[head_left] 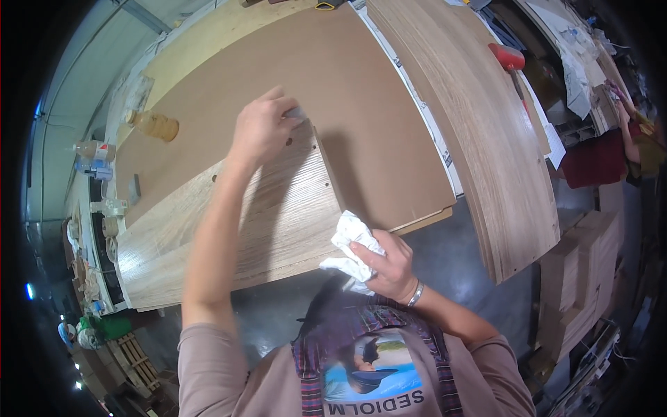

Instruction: The person sands the surfaces and edges of wooden panels with a sanding block and wipes them with a cloth.

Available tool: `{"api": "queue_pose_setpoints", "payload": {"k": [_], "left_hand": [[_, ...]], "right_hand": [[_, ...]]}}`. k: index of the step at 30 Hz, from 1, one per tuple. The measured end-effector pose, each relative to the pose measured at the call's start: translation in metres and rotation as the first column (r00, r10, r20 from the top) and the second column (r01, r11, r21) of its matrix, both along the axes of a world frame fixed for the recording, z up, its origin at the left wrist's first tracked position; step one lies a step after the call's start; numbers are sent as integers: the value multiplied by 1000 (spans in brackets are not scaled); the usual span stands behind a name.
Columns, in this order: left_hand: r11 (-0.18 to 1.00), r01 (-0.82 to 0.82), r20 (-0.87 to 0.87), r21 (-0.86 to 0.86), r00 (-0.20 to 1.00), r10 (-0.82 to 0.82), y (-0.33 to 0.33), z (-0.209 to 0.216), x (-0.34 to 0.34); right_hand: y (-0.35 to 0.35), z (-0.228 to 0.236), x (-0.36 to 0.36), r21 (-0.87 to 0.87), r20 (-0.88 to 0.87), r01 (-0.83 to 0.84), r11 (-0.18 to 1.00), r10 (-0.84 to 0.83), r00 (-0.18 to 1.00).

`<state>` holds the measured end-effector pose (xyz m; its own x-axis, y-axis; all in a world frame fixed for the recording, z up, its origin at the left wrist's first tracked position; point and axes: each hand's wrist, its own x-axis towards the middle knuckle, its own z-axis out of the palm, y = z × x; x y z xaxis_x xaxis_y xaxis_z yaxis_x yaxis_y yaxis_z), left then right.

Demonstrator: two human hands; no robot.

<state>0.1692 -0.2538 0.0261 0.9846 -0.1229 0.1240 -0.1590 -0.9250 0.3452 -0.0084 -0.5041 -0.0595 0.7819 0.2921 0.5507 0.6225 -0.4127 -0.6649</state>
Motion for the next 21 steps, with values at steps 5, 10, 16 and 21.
{"api": "queue_pose_setpoints", "payload": {"k": [5,10,16,21], "left_hand": [[969,-212,-134,128,964,229,54,14,-13],[982,-184,-33,-39,983,182,16,2,-12],[938,-309,-58,159,945,321,73,-5,-26],[958,-226,30,-175,972,235,21,-4,-14]], "right_hand": [[4,-5,-3,8,-17,19,1000,-19,1000],[6,-6,-7,-20,-3,57,998,-57,998],[8,-11,-12,-50,1,96,994,-96,995],[12,-11,-16,-39,-13,113,993,-113,993]]}}
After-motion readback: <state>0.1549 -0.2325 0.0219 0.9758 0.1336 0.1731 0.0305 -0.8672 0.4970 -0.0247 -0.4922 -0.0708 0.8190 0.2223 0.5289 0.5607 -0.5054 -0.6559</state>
